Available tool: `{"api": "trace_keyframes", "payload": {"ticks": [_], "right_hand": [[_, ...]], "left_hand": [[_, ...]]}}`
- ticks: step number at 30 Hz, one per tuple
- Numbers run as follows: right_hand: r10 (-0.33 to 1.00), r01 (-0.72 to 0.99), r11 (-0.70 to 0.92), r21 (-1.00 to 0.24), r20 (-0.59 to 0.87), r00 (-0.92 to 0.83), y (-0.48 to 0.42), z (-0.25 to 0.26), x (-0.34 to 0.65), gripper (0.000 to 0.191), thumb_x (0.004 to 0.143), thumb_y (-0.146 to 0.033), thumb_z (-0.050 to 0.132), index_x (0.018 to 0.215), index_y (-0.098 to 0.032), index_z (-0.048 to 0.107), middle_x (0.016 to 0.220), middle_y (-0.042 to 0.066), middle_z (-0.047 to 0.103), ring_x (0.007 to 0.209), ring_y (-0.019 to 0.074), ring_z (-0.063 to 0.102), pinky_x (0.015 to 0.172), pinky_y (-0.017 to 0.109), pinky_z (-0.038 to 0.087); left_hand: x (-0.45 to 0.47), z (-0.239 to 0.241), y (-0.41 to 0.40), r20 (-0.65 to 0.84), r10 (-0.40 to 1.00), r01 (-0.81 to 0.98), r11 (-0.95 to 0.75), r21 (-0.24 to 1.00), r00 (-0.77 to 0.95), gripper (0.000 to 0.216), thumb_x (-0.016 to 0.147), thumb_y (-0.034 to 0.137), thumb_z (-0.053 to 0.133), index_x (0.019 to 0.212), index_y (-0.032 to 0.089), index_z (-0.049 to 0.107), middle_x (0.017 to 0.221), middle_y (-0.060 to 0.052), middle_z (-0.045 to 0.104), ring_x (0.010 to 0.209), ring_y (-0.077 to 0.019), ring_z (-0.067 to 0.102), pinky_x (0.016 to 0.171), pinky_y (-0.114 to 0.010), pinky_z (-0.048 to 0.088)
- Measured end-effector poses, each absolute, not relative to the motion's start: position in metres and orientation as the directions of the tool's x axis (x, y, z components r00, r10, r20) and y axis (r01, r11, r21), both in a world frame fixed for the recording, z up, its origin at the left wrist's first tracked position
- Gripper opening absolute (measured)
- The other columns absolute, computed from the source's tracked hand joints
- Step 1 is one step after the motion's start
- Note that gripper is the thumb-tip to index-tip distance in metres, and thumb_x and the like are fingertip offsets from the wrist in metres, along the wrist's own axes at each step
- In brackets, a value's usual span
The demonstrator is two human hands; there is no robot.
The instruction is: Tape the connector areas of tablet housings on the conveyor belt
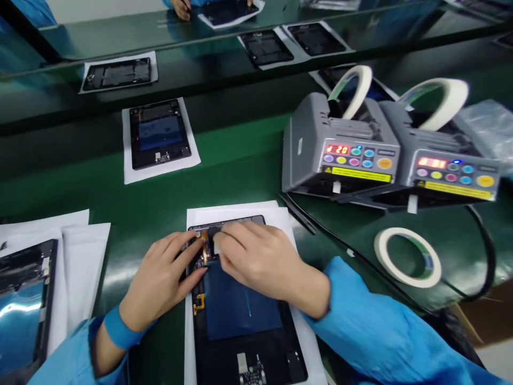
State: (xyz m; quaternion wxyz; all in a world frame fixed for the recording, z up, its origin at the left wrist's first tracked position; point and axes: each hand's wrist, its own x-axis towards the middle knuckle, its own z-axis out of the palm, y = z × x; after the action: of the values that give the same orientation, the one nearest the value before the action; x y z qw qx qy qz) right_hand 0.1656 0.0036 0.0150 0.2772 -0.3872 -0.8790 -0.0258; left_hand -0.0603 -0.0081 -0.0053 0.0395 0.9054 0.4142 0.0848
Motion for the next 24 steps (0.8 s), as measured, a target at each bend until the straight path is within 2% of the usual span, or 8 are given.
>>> {"api": "trace_keyframes", "payload": {"ticks": [6,15,24], "right_hand": [[0.718,0.71,0.665,-0.233,0.46,-0.522,0.029,-0.016,0.14,0.014,0.087,-0.012,0.051,0.096,-0.014,0.061,0.093,0.006,0.066,0.08,0.0164,0.063,0.07,0.027,0.05],[0.713,0.721,0.665,-0.192,0.451,-0.537,0.029,-0.024,0.133,0.013,0.088,-0.015,0.053,0.096,-0.018,0.063,0.092,0.004,0.068,0.079,0.0163,0.064,0.07,0.027,0.051],[0.708,0.715,0.674,-0.187,0.438,-0.554,0.031,-0.025,0.132,0.011,0.088,-0.016,0.054,0.092,-0.017,0.065,0.088,0.004,0.069,0.077,0.0165,0.063,0.069,0.028,0.051]], "left_hand": [[-0.055,-0.01,-0.011,0.091,0.813,0.794,-0.581,0.179,0.575,0.041,0.09,0.034,0.05,0.126,0.015,0.054,0.126,-0.01,0.055,0.108,-0.0304,0.049,0.088,-0.046,0.042],[-0.054,-0.014,-0.011,0.108,0.832,0.791,-0.552,0.264,0.545,0.038,0.089,0.032,0.048,0.123,0.017,0.055,0.125,-0.009,0.056,0.108,-0.0299,0.049,0.089,-0.046,0.04],[-0.054,-0.015,-0.011,0.107,0.839,0.789,-0.54,0.294,0.534,0.036,0.09,0.031,0.047,0.121,0.016,0.056,0.124,-0.009,0.056,0.109,-0.0302,0.048,0.09,-0.047,0.04]]}}
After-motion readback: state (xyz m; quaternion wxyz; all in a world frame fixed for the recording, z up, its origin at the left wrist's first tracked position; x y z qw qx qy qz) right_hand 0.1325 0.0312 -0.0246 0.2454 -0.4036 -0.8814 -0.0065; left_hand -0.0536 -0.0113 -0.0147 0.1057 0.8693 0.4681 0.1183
